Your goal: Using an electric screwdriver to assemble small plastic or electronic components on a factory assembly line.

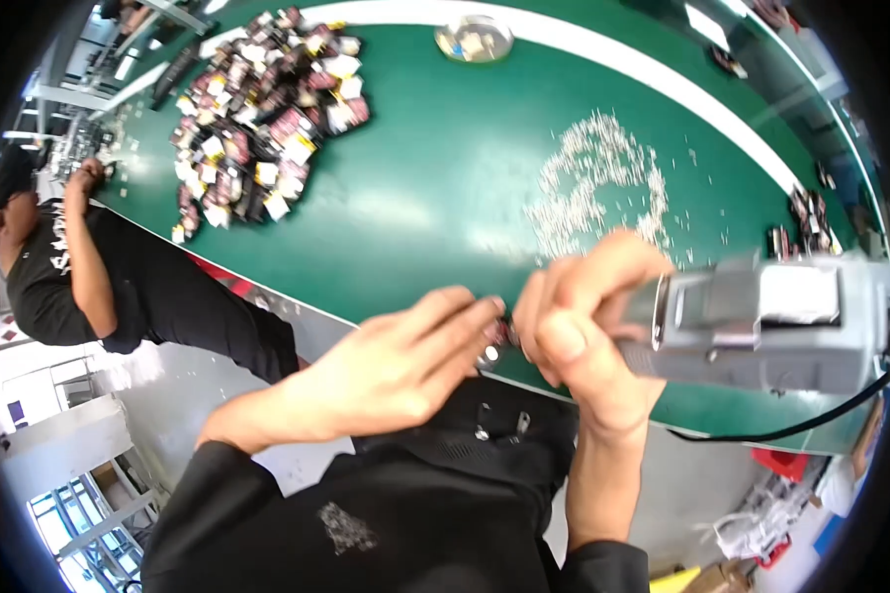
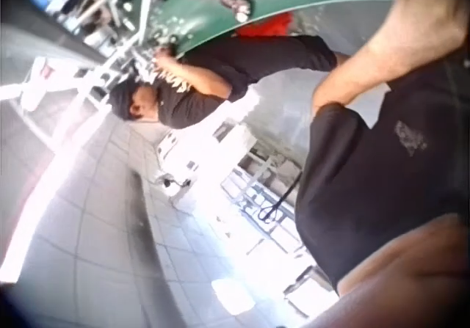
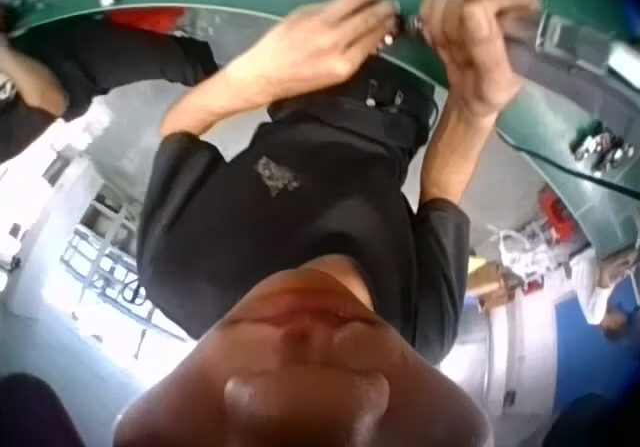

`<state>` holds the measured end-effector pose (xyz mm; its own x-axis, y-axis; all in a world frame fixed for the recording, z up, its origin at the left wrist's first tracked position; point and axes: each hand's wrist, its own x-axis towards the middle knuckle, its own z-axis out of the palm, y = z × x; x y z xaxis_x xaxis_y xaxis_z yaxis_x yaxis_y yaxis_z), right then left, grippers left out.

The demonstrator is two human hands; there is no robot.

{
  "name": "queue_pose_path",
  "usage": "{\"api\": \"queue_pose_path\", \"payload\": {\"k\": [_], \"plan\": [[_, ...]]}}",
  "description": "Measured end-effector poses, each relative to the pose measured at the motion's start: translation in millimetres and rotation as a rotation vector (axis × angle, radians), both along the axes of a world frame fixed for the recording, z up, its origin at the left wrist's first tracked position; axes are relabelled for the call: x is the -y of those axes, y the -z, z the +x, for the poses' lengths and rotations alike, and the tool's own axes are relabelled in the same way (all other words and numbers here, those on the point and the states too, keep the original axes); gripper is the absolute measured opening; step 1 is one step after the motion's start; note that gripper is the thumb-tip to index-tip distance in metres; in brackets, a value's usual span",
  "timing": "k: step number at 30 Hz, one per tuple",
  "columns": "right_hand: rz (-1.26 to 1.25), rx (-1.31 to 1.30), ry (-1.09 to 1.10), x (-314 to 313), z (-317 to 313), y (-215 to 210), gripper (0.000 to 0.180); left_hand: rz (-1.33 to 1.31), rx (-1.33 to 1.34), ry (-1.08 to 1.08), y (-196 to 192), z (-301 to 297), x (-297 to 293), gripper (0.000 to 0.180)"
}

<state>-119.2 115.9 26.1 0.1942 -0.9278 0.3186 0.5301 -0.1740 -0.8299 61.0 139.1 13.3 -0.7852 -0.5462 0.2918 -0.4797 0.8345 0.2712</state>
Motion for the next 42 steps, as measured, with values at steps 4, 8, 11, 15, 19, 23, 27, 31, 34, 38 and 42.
{"api": "queue_pose_path", "payload": {"k": [4, 8, 11, 15, 19, 23, 27, 31, 34, 38, 42], "plan": [[-0.129, 0.209, 0.001, -10, -15, -4, 0.025, 0.027, 0.01, 0.037, -3, 15, 3, 0.036], [-0.091, 0.394, 0.265, -43, -64, -6, 0.021, -0.073, -0.043, -0.329, -28, 60, 55, 0.045], [-0.018, 0.407, 0.327, -56, -77, 7, 0.016, -0.305, 0.018, -0.623, -43, 104, 102, 0.043], [0.159, 0.496, 0.349, -63, -71, 27, 0.013, -0.505, 0.193, -0.732, -33, 101, 120, 0.035], [0.197, 0.566, 0.319, -66, -72, 40, 0.014, -0.248, -0.073, -0.394, -18, 20, 123, 0.028], [0.215, 0.589, 0.346, -67, -77, 41, 0.014, -0.097, -0.068, -0.209, -6, -47, 122, 0.024], [0.205, 0.603, 0.302, -68, -82, 42, 0.013, -0.157, -0.021, -0.165, 3, -69, 131, 0.019], [0.205, 0.633, 0.243, -67, -83, 42, 0.011, -0.359, 0.145, -0.074, 3, -71, 135, 0.011], [0.226, 0.635, 0.243, -69, -84, 43, 0.012, -0.356, 0.125, -0.048, 5, -72, 141, 0.012], [0.213, 0.613, 0.23, -73, -85, 42, 0.014, -0.001, -0.144, -0.209, 2, -66, 116, 0.008], [0.203, 0.635, 0.241, -72, -84, 44, 0.013, 0.234, -0.33, -0.281, 5, -53, 66, 0.004]]}}
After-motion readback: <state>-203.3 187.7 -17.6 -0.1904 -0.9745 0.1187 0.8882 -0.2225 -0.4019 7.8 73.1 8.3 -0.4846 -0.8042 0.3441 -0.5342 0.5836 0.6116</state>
